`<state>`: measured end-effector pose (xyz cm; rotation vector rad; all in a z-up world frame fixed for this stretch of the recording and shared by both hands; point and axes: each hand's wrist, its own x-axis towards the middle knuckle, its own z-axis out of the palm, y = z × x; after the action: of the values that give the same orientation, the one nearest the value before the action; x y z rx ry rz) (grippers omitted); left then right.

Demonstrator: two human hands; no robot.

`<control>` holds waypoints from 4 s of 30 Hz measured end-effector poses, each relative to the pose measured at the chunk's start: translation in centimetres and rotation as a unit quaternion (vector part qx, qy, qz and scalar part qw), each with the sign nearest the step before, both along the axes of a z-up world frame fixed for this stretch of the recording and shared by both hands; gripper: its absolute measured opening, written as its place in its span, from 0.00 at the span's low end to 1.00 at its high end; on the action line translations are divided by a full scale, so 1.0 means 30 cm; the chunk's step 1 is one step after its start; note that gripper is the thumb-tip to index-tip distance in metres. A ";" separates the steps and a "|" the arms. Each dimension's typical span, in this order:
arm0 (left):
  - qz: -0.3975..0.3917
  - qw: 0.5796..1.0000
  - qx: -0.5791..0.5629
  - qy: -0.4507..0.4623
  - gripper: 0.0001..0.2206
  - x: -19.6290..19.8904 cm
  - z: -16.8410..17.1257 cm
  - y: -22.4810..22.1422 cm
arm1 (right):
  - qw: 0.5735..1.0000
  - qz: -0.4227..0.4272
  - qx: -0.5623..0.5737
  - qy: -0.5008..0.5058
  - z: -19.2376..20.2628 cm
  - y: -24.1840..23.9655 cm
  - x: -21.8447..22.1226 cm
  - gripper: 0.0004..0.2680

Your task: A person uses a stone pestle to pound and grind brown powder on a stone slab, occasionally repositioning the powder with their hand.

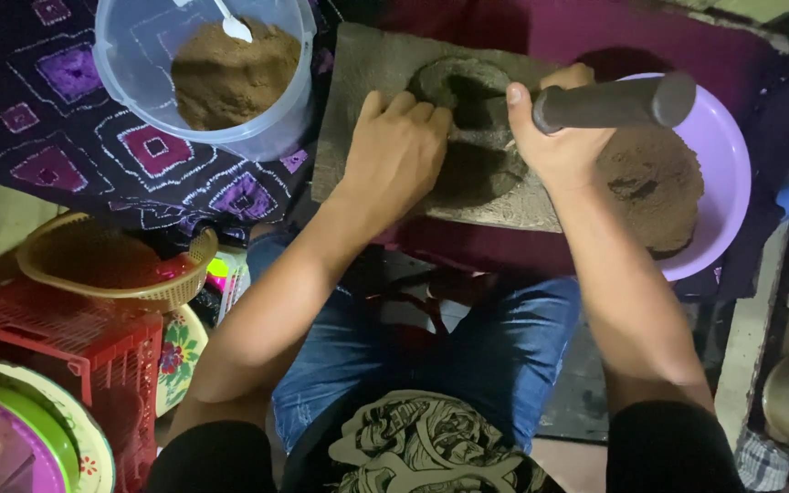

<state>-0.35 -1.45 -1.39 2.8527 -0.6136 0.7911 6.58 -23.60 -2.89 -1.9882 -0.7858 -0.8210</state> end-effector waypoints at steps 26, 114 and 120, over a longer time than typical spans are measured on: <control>-0.040 0.985 -0.006 0.167 0.10 0.033 -0.010 0.061 | 0.999 -0.002 0.029 0.018 0.000 -0.003 -0.003 0.13; -0.004 0.958 -0.228 0.172 0.05 0.053 -0.014 0.167 | 0.975 -0.051 -0.051 0.210 0.155 0.166 -0.220 0.08; -0.011 0.948 -0.256 0.189 0.07 0.048 0.011 0.173 | 0.984 -0.047 -0.039 0.165 0.125 0.179 -0.199 0.08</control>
<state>1.09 3.73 -1.05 2.4089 -0.3237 0.3151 0.60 -18.21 0.85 -2.1713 -0.5407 -0.4985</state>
